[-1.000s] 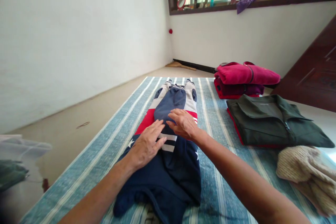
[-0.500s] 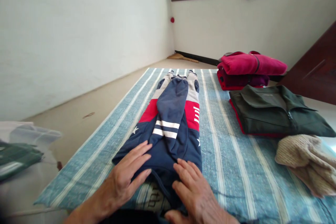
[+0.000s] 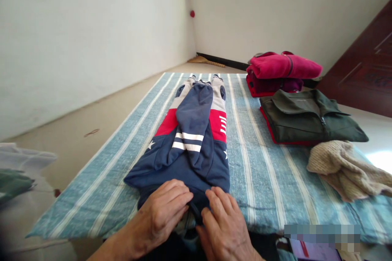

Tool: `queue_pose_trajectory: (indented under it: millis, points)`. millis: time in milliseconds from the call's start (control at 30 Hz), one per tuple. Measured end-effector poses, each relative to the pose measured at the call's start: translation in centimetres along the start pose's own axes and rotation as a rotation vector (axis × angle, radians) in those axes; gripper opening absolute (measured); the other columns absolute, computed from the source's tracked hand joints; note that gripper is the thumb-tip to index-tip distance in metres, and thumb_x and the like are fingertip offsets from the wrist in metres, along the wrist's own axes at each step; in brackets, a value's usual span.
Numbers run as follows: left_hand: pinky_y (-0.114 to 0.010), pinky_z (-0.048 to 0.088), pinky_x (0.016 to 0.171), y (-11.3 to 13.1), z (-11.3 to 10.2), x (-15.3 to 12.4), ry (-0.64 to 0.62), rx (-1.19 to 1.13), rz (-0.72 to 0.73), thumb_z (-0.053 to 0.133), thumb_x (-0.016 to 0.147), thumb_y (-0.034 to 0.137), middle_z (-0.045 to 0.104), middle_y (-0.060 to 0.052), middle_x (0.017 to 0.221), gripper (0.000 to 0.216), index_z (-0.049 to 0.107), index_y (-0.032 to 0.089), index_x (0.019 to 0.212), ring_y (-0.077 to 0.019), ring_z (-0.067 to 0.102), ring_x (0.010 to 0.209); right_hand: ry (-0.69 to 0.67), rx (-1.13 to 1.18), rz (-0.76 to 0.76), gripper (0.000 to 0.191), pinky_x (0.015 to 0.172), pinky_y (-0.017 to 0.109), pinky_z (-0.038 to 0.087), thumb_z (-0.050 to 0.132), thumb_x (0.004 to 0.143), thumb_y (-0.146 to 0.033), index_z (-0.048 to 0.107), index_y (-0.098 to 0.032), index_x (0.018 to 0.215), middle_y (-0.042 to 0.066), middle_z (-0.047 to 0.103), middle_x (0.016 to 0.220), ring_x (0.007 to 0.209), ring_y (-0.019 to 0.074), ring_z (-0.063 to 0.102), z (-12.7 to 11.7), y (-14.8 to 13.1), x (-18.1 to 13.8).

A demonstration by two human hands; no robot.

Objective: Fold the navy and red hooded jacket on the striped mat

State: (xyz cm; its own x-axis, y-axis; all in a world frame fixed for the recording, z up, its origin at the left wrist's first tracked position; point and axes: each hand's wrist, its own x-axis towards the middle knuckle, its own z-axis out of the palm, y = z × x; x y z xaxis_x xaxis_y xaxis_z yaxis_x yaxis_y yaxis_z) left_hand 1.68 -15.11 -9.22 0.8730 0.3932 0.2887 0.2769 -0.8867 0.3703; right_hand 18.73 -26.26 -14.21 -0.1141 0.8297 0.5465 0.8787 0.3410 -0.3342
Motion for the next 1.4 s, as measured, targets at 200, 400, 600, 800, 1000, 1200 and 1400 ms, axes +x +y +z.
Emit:
queue_pose_trajectory:
  millis: [200,400,600,800,1000,1200,1400]
  points:
    - [-0.027,0.044,0.065,-1.5,0.2,0.7,-0.099,-0.093,-0.026,0.046,0.087,0.009,0.058,-0.003,0.074,0.019,0.062,0.018,0.083,-0.0163,0.052,0.073,-0.187,0.023,0.181,0.007,0.056,0.032,0.041,0.059,0.079,-0.019,0.058,-0.021,0.085,0.005,0.063,0.073,0.062,0.021,0.058,0.4,-0.5,-0.6]
    - [-0.021,0.045,0.064,-3.2,-0.1,1.7,-0.145,-0.271,-0.05,0.046,0.089,0.014,0.06,0.0,0.074,0.017,0.062,0.019,0.085,-0.0128,0.057,0.071,-0.445,0.218,0.534,0.005,0.05,0.026,0.027,0.059,0.08,-0.025,0.059,-0.02,0.082,0.0,0.061,0.06,0.052,0.0149,0.054,-0.5,-0.7,1.4]
    - [-0.019,0.047,0.066,-4.0,-0.2,2.2,-0.175,-0.322,-0.107,0.048,0.088,0.02,0.065,0.001,0.075,0.016,0.065,0.019,0.086,-0.0116,0.061,0.07,-0.512,0.543,0.748,0.015,0.048,0.022,0.023,0.057,0.08,-0.023,0.063,-0.021,0.094,-0.007,0.045,0.053,0.048,0.0088,0.037,-1.1,-0.4,2.3]
    - [-0.019,0.047,0.064,-4.2,-0.1,2.8,-0.219,-0.4,-0.194,0.049,0.087,0.026,0.067,0.002,0.074,0.017,0.065,0.02,0.084,-0.0119,0.062,0.067,-0.479,0.73,0.772,0.006,0.046,0.021,0.023,0.056,0.08,-0.02,0.061,-0.018,0.078,-0.008,0.04,0.05,0.047,0.0067,0.035,-0.8,0.3,2.7]
    - [-0.018,0.045,0.061,-4.2,-0.3,3.0,-0.275,-0.45,-0.271,0.048,0.088,0.028,0.064,0.003,0.069,0.019,0.063,0.019,0.08,-0.0109,0.06,0.063,-0.599,1.256,1.03,0.028,0.039,0.017,0.035,0.059,0.081,-0.041,0.064,-0.015,0.09,-0.005,0.055,0.05,0.038,0.007,0.047,-0.7,1.8,2.8]
    - [-0.017,0.044,0.059,-4.7,-0.1,2.8,-0.295,-0.483,-0.302,0.048,0.088,0.03,0.063,0.004,0.068,0.02,0.063,0.019,0.08,-0.0104,0.059,0.061,-0.452,1.354,1.124,0.045,0.036,0.016,0.035,0.066,0.072,-0.055,0.064,-0.013,0.09,-0.003,0.059,0.05,0.036,0.007,0.049,-0.1,1.8,2.5]
    - [-0.017,0.044,0.061,-4.7,-0.1,2.6,-0.296,-0.492,-0.325,0.047,0.089,0.03,0.061,0.004,0.07,0.02,0.062,0.019,0.082,-0.0102,0.059,0.064,-0.316,1.076,1.031,0.018,0.038,0.016,0.036,0.061,0.08,-0.032,0.059,-0.015,0.086,-0.004,0.058,0.05,0.038,0.0071,0.049,0.1,0.7,2.0]
